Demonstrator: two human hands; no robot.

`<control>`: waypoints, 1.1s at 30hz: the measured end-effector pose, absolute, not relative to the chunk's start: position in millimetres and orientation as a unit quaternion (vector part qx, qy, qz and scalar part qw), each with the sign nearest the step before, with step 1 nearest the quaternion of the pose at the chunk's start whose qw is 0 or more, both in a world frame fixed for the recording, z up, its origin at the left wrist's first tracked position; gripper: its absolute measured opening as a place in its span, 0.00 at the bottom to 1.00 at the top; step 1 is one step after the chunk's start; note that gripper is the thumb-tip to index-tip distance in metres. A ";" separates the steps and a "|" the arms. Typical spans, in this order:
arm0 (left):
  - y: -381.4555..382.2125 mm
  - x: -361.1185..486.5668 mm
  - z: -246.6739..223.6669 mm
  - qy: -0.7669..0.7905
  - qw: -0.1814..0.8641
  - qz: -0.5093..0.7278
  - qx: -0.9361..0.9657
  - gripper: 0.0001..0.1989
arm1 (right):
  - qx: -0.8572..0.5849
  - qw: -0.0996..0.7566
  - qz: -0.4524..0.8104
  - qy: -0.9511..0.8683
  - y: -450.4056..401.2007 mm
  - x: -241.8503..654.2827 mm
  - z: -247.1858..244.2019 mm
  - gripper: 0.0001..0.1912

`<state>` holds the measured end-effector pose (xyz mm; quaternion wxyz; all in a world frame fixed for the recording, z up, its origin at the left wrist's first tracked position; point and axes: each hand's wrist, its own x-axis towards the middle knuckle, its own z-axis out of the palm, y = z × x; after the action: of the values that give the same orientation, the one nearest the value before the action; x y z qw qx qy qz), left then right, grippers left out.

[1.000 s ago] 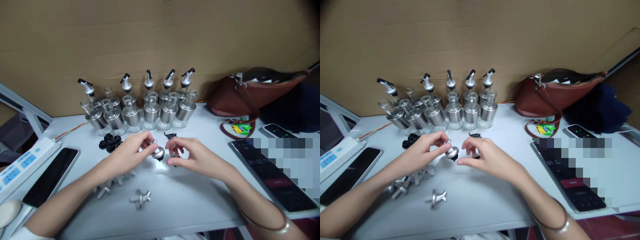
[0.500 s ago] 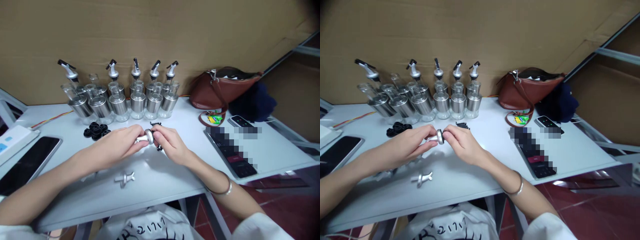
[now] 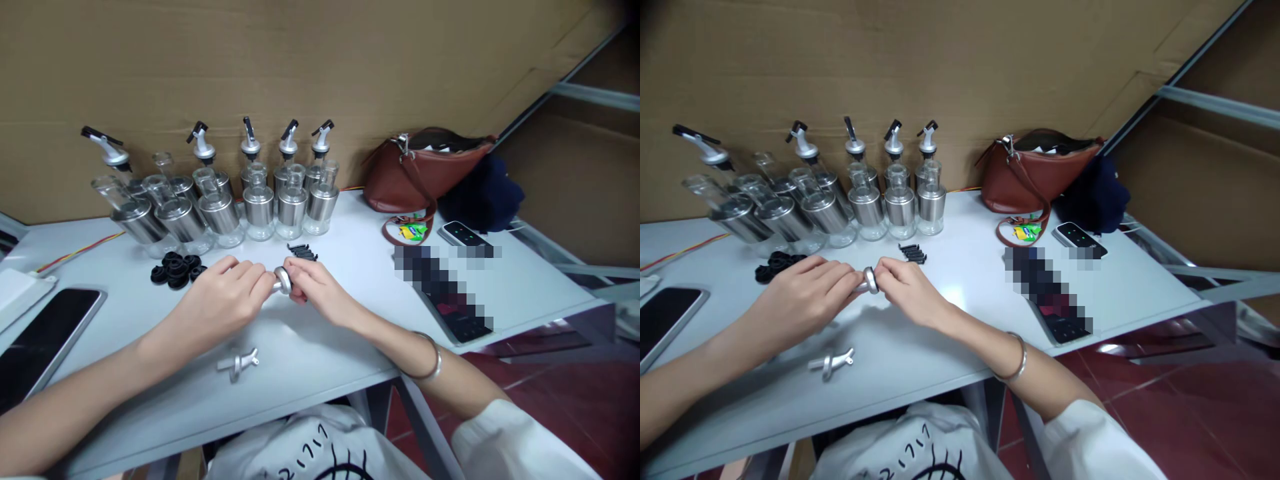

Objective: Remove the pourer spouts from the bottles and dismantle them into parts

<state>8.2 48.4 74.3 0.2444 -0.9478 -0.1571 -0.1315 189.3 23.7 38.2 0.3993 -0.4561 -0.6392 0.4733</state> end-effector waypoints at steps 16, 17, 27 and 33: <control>51.3 6.2 87.4 -0.139 0.119 -0.253 -0.950 0.25 | -0.415 0.486 0.405 -0.653 4.8 186.2 56.1 0.17; 52.2 5.2 89.1 -0.142 0.099 -0.251 -0.952 0.25 | -0.412 0.491 0.381 -0.666 3.6 186.6 56.9 0.16; 63.3 -4.4 108.6 -0.106 -0.185 -0.113 -0.970 0.26 | -0.278 0.469 0.097 -0.833 8.3 194.8 58.7 0.15; 59.6 -13.0 120.8 -0.140 -0.270 -0.015 -0.952 0.25 | -0.247 0.397 -0.004 -0.884 1.6 201.4 69.1 0.17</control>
<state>-13.0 59.6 120.8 -0.2703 -0.9524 -0.1399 -0.0150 201.4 1.6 69.1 0.3967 -0.2467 -0.8842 -0.0044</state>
